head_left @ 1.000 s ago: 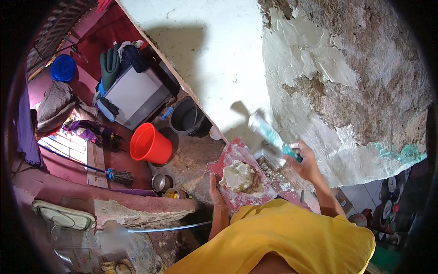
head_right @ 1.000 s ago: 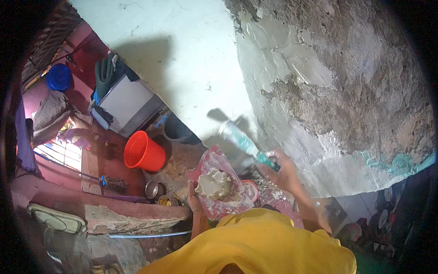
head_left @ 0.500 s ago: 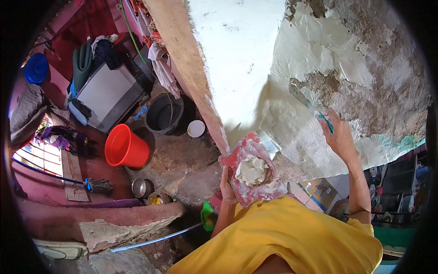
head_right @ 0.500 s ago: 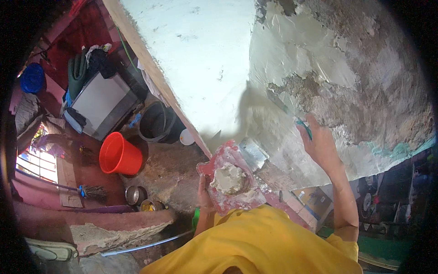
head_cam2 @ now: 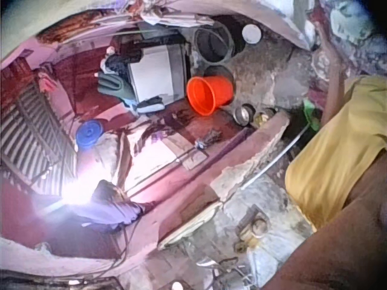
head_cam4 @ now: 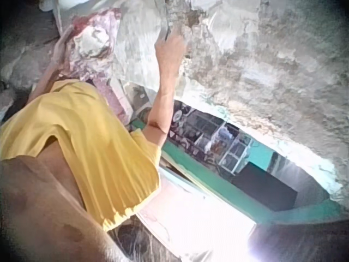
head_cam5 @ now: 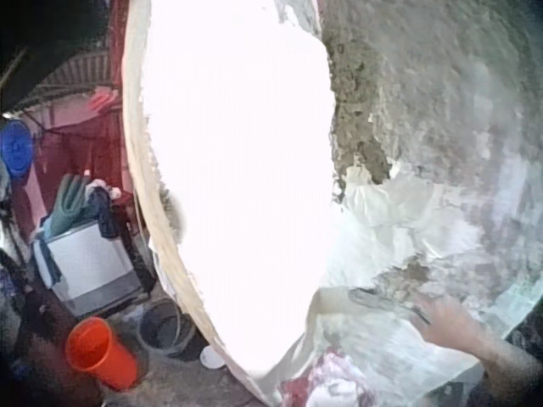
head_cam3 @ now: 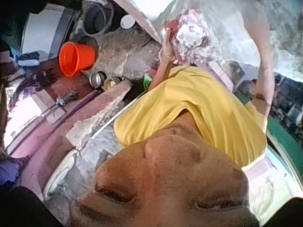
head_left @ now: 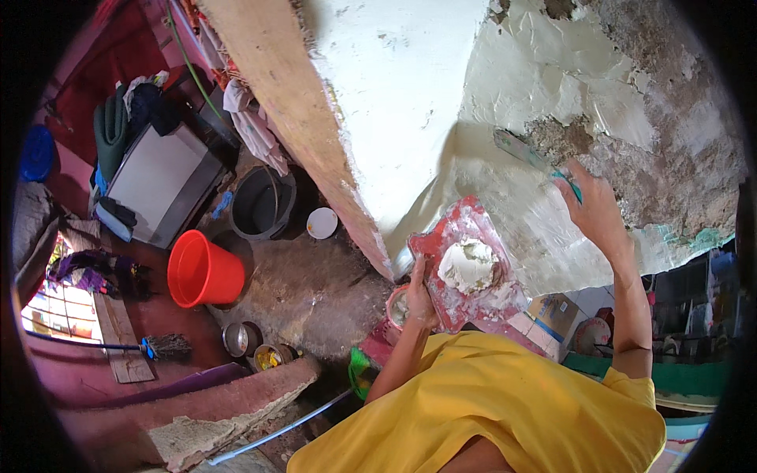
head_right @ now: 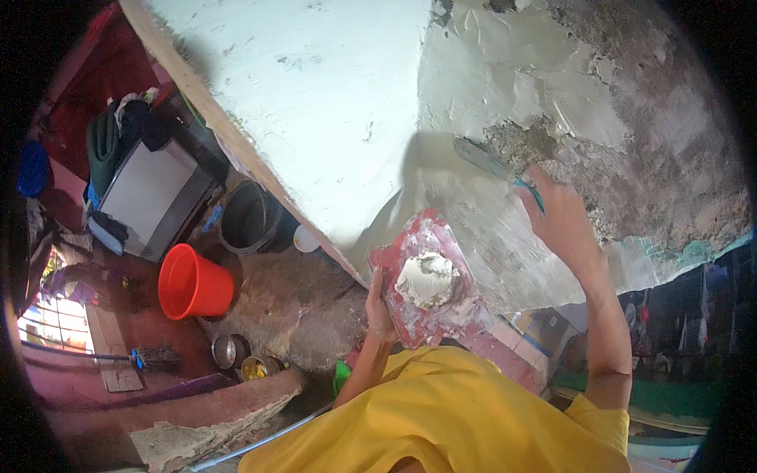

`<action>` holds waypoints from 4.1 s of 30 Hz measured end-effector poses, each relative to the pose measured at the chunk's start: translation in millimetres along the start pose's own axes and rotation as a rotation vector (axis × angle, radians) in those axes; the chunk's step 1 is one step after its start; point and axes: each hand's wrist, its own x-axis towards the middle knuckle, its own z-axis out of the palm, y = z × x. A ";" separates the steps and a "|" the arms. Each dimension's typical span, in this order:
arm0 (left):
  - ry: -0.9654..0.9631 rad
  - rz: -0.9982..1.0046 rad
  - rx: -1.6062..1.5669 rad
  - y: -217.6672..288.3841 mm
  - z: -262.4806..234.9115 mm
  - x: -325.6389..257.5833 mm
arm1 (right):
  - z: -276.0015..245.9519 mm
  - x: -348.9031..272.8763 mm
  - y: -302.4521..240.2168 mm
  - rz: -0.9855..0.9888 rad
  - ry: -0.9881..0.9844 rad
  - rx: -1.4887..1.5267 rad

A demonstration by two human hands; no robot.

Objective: The person applies plaster to a wall with a putty knife.

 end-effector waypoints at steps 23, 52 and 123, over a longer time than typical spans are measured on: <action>-0.062 -0.047 -0.052 -1.8 12.5 8.2 | -72.6 2.8 -35.2 -0.136 -0.054 -0.253; 0.038 -0.034 -0.002 2.3 3.9 -3.2 | -24.9 75.5 -41.0 -0.394 -0.069 -0.380; -0.217 -0.083 -0.013 -8.3 11.7 -14.2 | -202.0 106.9 -94.7 -0.267 0.319 -0.782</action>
